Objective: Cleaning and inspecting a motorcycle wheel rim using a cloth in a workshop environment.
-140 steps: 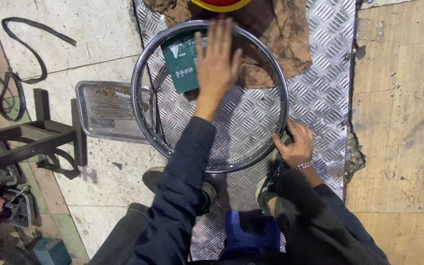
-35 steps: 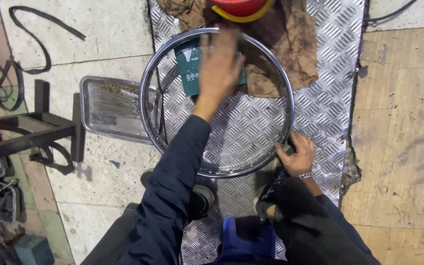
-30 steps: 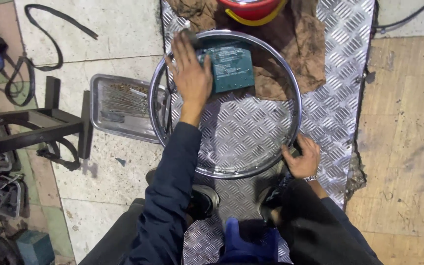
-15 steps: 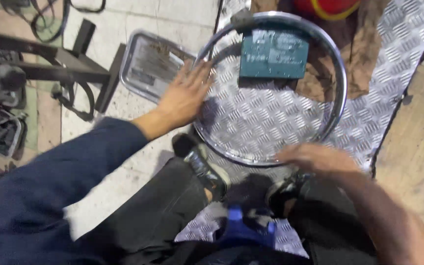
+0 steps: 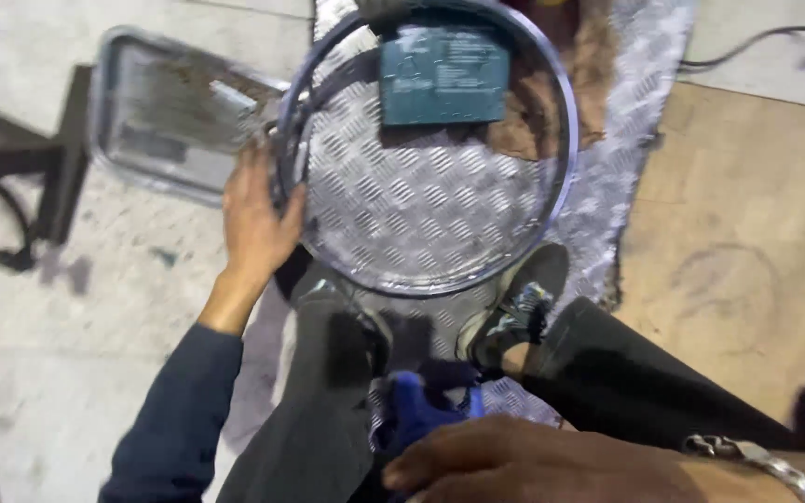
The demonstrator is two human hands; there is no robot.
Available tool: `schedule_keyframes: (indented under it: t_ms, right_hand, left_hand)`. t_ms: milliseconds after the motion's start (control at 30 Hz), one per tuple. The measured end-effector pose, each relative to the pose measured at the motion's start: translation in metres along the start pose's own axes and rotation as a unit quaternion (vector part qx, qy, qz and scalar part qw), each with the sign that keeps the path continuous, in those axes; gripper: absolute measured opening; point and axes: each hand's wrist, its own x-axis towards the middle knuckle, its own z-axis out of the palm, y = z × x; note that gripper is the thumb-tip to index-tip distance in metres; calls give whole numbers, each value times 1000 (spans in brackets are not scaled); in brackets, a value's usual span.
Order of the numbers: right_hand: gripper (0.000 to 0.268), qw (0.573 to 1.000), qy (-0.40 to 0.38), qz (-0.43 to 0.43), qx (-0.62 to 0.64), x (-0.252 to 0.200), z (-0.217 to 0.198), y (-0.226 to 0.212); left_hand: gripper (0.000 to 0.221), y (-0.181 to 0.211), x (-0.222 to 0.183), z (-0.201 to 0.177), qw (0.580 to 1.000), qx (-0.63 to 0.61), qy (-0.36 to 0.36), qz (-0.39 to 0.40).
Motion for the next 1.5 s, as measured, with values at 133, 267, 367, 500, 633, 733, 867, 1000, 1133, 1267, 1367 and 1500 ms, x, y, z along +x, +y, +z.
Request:
schedule_keyframes:
  t_ms: [133, 267, 367, 500, 633, 733, 867, 1000, 1133, 1267, 1367, 1500]
  right_hand:
    - [57, 983, 104, -18, -150, 114, -23, -36]
    - [100, 939, 127, -37, -317, 81, -107, 87]
    - [82, 779, 287, -153, -536, 153, -166, 179]
    - [88, 714, 322, -41, -620, 217, -209, 223]
    - [84, 718, 270, 92, -635, 246, -237, 234]
    - [79, 676, 410, 51, -610, 229, -250, 255]
    - [83, 627, 493, 111, -593, 246, -229, 271]
    - [83, 701, 343, 26, -625, 273, -199, 267]
    - [83, 719, 315, 5, -619, 256, -224, 262]
    - [74, 622, 476, 127, -609, 240, -241, 268]
    - [78, 716, 419, 10, -559, 260, -204, 261]
    - [73, 710, 240, -28, -662, 267, -204, 262]
  left_hand:
    - [72, -5, -5, 18, 990, -79, 67, -93]
    - [67, 1, -14, 50, 940, -217, 65, -256]
    - [54, 10, -32, 72, 934, -253, 134, -213]
    - [51, 0, -62, 103, 961, -107, 199, -160]
    - [55, -7, -81, 118, 969, -77, 168, -164]
    - [53, -6, -78, 126, 965, -43, 211, -150]
    - [52, -9, -80, 131, 966, -31, 231, -117]
    - [51, -11, -80, 131, 964, -49, 237, -111]
    - [50, -9, -81, 129, 963, -54, 237, -117]
    - [50, -8, -79, 132, 956, -48, 262, -122]
    - [51, -14, -80, 134, 962, -32, 251, -107]
    - [53, -15, -81, 138, 963, -48, 230, -129]
